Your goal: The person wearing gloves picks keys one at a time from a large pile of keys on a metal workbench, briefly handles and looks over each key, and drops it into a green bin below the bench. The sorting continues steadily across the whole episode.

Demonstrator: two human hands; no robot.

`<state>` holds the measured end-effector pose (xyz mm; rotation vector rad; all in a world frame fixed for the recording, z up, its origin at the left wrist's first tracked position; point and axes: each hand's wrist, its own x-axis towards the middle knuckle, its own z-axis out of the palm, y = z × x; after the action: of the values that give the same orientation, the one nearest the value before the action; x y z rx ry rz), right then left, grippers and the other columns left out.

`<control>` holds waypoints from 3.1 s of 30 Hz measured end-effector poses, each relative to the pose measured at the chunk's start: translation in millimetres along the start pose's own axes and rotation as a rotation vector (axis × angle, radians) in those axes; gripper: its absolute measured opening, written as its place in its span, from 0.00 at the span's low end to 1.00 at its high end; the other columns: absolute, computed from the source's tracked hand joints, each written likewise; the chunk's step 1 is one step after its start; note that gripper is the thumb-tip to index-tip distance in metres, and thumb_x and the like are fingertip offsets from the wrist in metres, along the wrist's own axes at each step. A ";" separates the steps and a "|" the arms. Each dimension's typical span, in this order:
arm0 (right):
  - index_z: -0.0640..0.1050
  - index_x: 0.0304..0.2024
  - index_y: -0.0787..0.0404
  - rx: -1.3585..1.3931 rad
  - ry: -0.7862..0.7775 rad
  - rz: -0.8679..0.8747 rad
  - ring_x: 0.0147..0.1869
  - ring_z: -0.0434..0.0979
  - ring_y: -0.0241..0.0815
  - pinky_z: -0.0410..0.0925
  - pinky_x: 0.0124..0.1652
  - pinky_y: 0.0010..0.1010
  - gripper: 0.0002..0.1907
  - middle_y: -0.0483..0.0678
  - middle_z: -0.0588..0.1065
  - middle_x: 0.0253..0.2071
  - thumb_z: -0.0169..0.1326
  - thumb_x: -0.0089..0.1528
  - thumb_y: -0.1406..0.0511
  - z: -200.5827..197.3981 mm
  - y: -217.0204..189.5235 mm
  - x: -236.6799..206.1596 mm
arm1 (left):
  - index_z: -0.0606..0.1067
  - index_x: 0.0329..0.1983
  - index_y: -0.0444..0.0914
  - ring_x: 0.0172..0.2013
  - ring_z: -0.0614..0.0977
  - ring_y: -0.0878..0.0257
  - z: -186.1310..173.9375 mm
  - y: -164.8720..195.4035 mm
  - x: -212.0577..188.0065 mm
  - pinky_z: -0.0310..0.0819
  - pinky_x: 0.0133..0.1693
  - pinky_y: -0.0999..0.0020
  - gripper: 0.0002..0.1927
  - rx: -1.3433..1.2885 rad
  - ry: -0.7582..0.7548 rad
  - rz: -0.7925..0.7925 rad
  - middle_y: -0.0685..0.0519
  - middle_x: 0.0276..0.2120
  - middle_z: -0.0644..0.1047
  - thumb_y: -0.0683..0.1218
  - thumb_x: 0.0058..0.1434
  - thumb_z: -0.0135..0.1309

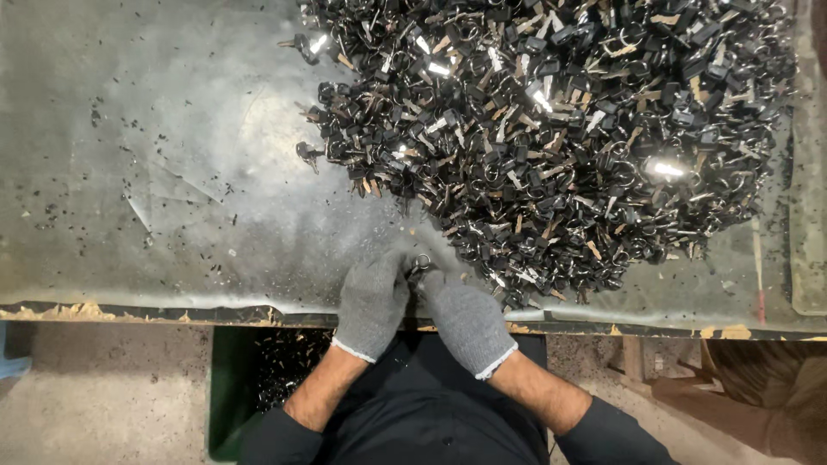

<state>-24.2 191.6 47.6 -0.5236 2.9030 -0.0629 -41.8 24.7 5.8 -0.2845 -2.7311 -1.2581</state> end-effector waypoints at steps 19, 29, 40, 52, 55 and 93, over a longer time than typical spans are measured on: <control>0.73 0.42 0.65 0.200 -0.130 0.105 0.40 0.83 0.57 0.76 0.35 0.46 0.11 0.58 0.78 0.35 0.51 0.64 0.63 -16.4 2.4 13.2 | 0.76 0.45 0.40 0.35 0.80 0.46 -29.4 -1.7 12.2 0.73 0.39 0.49 0.13 0.021 -0.262 0.206 0.47 0.33 0.79 0.42 0.56 0.60; 0.72 0.44 0.63 0.125 -0.189 0.135 0.36 0.83 0.56 0.76 0.35 0.45 0.17 0.56 0.78 0.29 0.51 0.68 0.54 -5.9 2.1 7.2 | 0.77 0.52 0.38 0.39 0.79 0.54 -43.5 35.1 106.0 0.75 0.43 0.57 0.15 0.157 -0.086 0.403 0.48 0.36 0.76 0.40 0.61 0.54; 0.73 0.45 0.65 0.216 -0.055 0.125 0.38 0.82 0.58 0.76 0.32 0.46 0.19 0.61 0.77 0.35 0.57 0.63 0.56 2.9 7.6 -6.1 | 0.77 0.39 0.39 0.41 0.81 0.49 20.7 -12.5 79.8 0.76 0.41 0.56 0.08 0.254 0.020 0.427 0.45 0.40 0.80 0.42 0.55 0.58; 0.75 0.48 0.63 0.142 -0.241 0.024 0.40 0.82 0.54 0.75 0.40 0.43 0.10 0.55 0.79 0.35 0.50 0.68 0.64 0.4 13.9 -1.6 | 0.77 0.52 0.42 0.34 0.84 0.55 0.0 18.3 23.6 0.79 0.37 0.58 0.13 -0.039 -0.284 0.104 0.47 0.39 0.81 0.43 0.65 0.55; 0.73 0.51 0.66 0.227 -0.220 0.216 0.42 0.82 0.53 0.76 0.37 0.44 0.16 0.58 0.77 0.42 0.50 0.67 0.62 -10.0 11.8 3.7 | 0.78 0.47 0.41 0.37 0.83 0.48 -8.2 9.9 15.5 0.77 0.38 0.52 0.14 0.033 -0.196 0.104 0.46 0.38 0.81 0.44 0.57 0.59; 0.73 0.39 0.63 0.081 0.037 0.108 0.36 0.83 0.52 0.75 0.31 0.40 0.07 0.55 0.77 0.33 0.52 0.64 0.65 -5.3 -0.9 14.3 | 0.75 0.49 0.40 0.36 0.83 0.42 -4.6 -12.0 20.2 0.77 0.36 0.47 0.17 0.007 -0.218 0.120 0.43 0.35 0.80 0.39 0.55 0.57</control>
<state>-38.1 185.7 50.3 -0.3554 2.9438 -0.1758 -64.0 15.9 3.8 -0.6097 -2.8442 -1.2526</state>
